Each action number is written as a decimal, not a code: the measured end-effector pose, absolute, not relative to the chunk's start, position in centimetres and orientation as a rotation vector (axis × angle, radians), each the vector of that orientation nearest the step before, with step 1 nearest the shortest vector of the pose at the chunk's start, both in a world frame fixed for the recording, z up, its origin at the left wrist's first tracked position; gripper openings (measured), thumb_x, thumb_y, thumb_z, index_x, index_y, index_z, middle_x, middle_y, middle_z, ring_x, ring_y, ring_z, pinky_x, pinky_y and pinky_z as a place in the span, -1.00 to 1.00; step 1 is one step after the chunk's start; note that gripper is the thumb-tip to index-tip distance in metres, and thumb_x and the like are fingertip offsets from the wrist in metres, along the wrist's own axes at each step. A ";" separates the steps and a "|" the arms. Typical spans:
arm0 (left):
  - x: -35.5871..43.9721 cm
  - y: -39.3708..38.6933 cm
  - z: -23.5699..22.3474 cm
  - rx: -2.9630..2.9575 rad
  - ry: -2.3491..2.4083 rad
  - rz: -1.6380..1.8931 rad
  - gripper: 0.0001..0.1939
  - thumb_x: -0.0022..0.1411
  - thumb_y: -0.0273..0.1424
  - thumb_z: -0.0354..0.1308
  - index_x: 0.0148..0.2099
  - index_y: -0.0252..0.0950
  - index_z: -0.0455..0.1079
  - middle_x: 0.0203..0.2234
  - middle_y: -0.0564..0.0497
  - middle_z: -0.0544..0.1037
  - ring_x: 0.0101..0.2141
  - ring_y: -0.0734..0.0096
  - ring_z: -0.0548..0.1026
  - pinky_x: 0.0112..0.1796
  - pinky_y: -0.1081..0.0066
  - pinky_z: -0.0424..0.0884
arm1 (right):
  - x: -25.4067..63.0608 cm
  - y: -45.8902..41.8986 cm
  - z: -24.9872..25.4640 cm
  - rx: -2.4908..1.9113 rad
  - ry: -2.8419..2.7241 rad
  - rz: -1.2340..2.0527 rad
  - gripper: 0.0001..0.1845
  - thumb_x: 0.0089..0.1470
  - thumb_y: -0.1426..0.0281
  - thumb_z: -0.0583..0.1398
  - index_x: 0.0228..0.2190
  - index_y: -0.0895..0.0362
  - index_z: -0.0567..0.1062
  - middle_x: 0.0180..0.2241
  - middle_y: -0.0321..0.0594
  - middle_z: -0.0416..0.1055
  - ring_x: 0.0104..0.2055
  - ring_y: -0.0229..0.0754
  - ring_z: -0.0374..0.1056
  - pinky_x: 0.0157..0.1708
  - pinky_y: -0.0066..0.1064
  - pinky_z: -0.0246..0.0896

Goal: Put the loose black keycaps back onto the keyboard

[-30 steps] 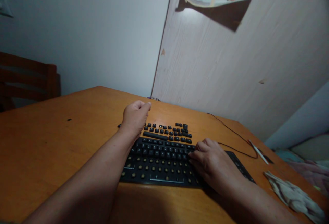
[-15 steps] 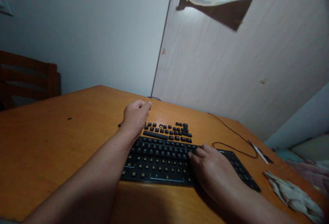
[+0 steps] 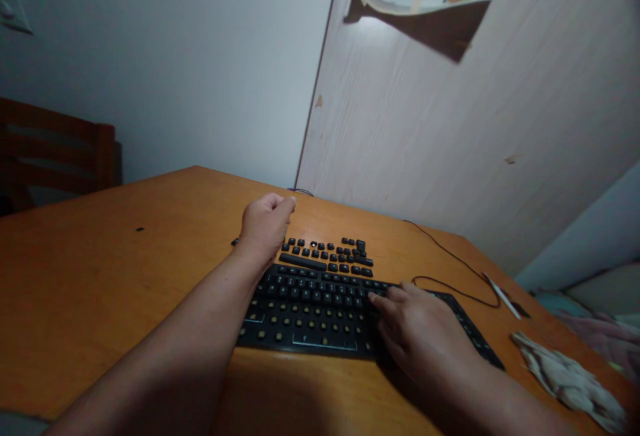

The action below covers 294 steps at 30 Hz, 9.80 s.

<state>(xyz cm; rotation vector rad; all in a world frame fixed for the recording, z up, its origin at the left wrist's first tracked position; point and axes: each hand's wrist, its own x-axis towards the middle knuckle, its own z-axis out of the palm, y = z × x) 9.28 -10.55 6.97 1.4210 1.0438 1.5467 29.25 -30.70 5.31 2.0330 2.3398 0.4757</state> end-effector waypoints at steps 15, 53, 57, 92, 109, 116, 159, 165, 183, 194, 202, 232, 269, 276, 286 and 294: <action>9.3 -11.1 7.4 1.422 1.044 1.532 -0.74 0.11 -0.23 0.19 -0.51 -0.28 0.31 -0.63 0.12 0.35 -0.56 0.49 0.26 -0.47 0.46 0.18 | 29.2 -30.7 7.0 2.151 2.344 0.197 -0.73 0.16 0.48 0.12 -0.25 0.06 0.62 -0.36 -0.18 0.50 -0.25 -0.05 0.37 -0.24 -0.24 0.16; 9.4 -10.8 7.0 1.403 1.045 1.485 -0.71 0.12 -0.21 0.19 -0.52 -0.26 0.29 -0.64 0.12 0.32 -0.55 0.47 0.25 -0.45 0.45 0.19 | 34.7 -11.9 6.0 2.214 2.197 0.207 -0.69 0.12 0.24 0.29 -0.12 0.02 0.69 -0.11 -0.03 0.50 -0.04 0.04 0.36 -0.10 -0.27 0.18; 9.4 -10.4 6.8 1.403 1.056 1.456 -0.70 0.11 -0.21 0.20 -0.53 -0.26 0.28 -0.66 0.14 0.30 -0.58 0.49 0.22 -0.47 0.46 0.19 | 34.6 -11.6 5.7 2.186 2.223 0.212 -0.75 0.11 0.31 0.27 -0.19 0.02 0.71 -0.16 -0.06 0.51 -0.07 0.01 0.37 -0.13 -0.29 0.19; 9.4 -10.6 6.8 1.453 1.061 1.512 -0.72 0.10 -0.21 0.22 -0.51 -0.27 0.32 -0.65 0.12 0.34 -0.58 0.48 0.23 -0.49 0.45 0.17 | 33.5 -29.8 6.3 2.049 2.614 0.035 -0.83 0.27 0.37 0.19 -0.28 0.04 0.61 -0.34 -0.17 0.44 -0.20 -0.06 0.29 -0.23 -0.24 0.19; 9.4 -10.7 6.8 1.477 1.075 1.516 -0.72 0.11 -0.22 0.20 -0.52 -0.26 0.31 -0.65 0.11 0.34 -0.57 0.47 0.24 -0.47 0.44 0.18 | 32.1 -29.9 5.9 2.008 2.554 0.156 -0.70 0.29 0.43 0.12 -0.49 0.07 0.49 -0.40 -0.18 0.45 -0.29 -0.10 0.28 -0.32 -0.28 0.13; 9.4 -10.5 6.6 1.476 1.063 1.514 -0.72 0.11 -0.21 0.20 -0.51 -0.26 0.31 -0.64 0.10 0.36 -0.57 0.46 0.25 -0.47 0.43 0.18 | 30.7 -30.7 4.3 1.913 2.314 0.514 -0.72 0.17 0.53 0.11 -0.20 0.14 0.61 -0.33 -0.04 0.55 -0.32 0.00 0.34 -0.26 -0.18 0.22; 9.3 -10.6 6.8 1.469 1.078 1.498 -0.71 0.11 -0.19 0.20 -0.51 -0.27 0.33 -0.65 0.13 0.34 -0.56 0.47 0.27 -0.46 0.46 0.19 | 34.2 -27.9 9.7 2.390 2.400 0.277 -0.71 0.26 0.30 0.10 -0.17 0.06 0.62 -0.29 -0.15 0.53 -0.24 -0.07 0.42 -0.25 -0.28 0.20; 9.3 -10.8 7.0 1.450 1.065 1.483 -0.71 0.12 -0.21 0.19 -0.51 -0.27 0.31 -0.65 0.14 0.32 -0.56 0.49 0.25 -0.46 0.46 0.20 | 35.6 -20.1 9.4 2.353 2.185 0.228 -0.70 0.23 0.26 0.16 -0.13 0.03 0.65 -0.18 -0.12 0.56 -0.17 -0.05 0.44 -0.27 -0.32 0.18; 9.3 -10.8 7.0 1.442 1.067 1.457 -0.70 0.12 -0.20 0.20 -0.52 -0.26 0.29 -0.64 0.12 0.31 -0.58 0.49 0.23 -0.49 0.46 0.17 | 34.5 -11.7 7.4 2.265 2.028 0.021 -0.81 0.09 0.27 0.29 -0.32 0.06 0.70 -0.32 -0.13 0.63 -0.26 -0.09 0.48 -0.36 -0.39 0.16; 9.3 -11.1 7.4 1.474 1.063 1.489 -0.72 0.13 -0.21 0.19 -0.50 -0.27 0.30 -0.63 0.11 0.33 -0.56 0.48 0.24 -0.47 0.45 0.19 | 34.3 -17.3 10.3 2.256 2.250 0.012 -0.76 0.17 0.31 0.24 -0.18 0.09 0.66 -0.27 -0.14 0.58 -0.25 -0.14 0.42 -0.29 -0.38 0.18; 9.5 -11.3 7.3 1.463 1.057 1.500 -0.71 0.11 -0.19 0.20 -0.52 -0.26 0.30 -0.65 0.11 0.33 -0.58 0.48 0.23 -0.49 0.45 0.17 | 34.1 -28.0 10.1 2.126 2.484 0.001 -0.83 0.22 0.36 0.22 -0.22 0.06 0.63 -0.35 -0.20 0.48 -0.27 -0.14 0.36 -0.29 -0.35 0.16; 9.5 -11.6 7.5 1.505 1.115 1.471 -0.73 0.11 -0.23 0.21 -0.52 -0.26 0.31 -0.66 0.12 0.33 -0.58 0.47 0.22 -0.49 0.44 0.17 | 34.0 -30.6 6.0 2.114 2.477 0.097 -0.81 0.27 0.39 0.16 -0.25 0.08 0.60 -0.32 -0.18 0.46 -0.22 -0.10 0.32 -0.23 -0.30 0.16; 9.4 -11.5 7.5 1.500 1.096 1.496 -0.71 0.10 -0.22 0.20 -0.52 -0.27 0.28 -0.66 0.13 0.31 -0.58 0.50 0.21 -0.48 0.46 0.17 | 32.2 -32.9 6.2 2.197 2.262 0.364 -0.63 0.21 0.43 0.08 -0.07 0.07 0.62 -0.30 -0.15 0.56 -0.23 -0.02 0.48 -0.22 -0.23 0.29; 9.4 -11.2 7.3 1.497 1.101 1.493 -0.72 0.11 -0.22 0.20 -0.51 -0.27 0.29 -0.65 0.13 0.32 -0.57 0.49 0.23 -0.48 0.46 0.18 | 32.1 -32.6 6.0 2.180 2.291 0.295 -0.68 0.18 0.46 0.09 -0.19 0.06 0.63 -0.32 -0.16 0.55 -0.23 -0.02 0.47 -0.21 -0.23 0.29; 9.4 -11.0 7.1 1.496 1.099 1.492 -0.72 0.11 -0.21 0.20 -0.51 -0.27 0.30 -0.65 0.13 0.33 -0.58 0.49 0.23 -0.47 0.45 0.17 | 32.7 -32.4 6.0 2.204 2.319 0.269 -0.64 0.18 0.45 0.08 -0.15 0.06 0.64 -0.31 -0.16 0.56 -0.24 -0.04 0.49 -0.22 -0.25 0.30; 9.4 -11.0 7.1 1.483 1.085 1.491 -0.70 0.10 -0.18 0.21 -0.51 -0.27 0.29 -0.65 0.14 0.32 -0.57 0.49 0.23 -0.47 0.46 0.17 | 34.4 -31.3 8.0 2.426 2.347 0.215 -0.65 0.22 0.35 0.08 -0.10 0.05 0.61 -0.16 -0.15 0.60 -0.14 -0.06 0.50 -0.15 -0.27 0.31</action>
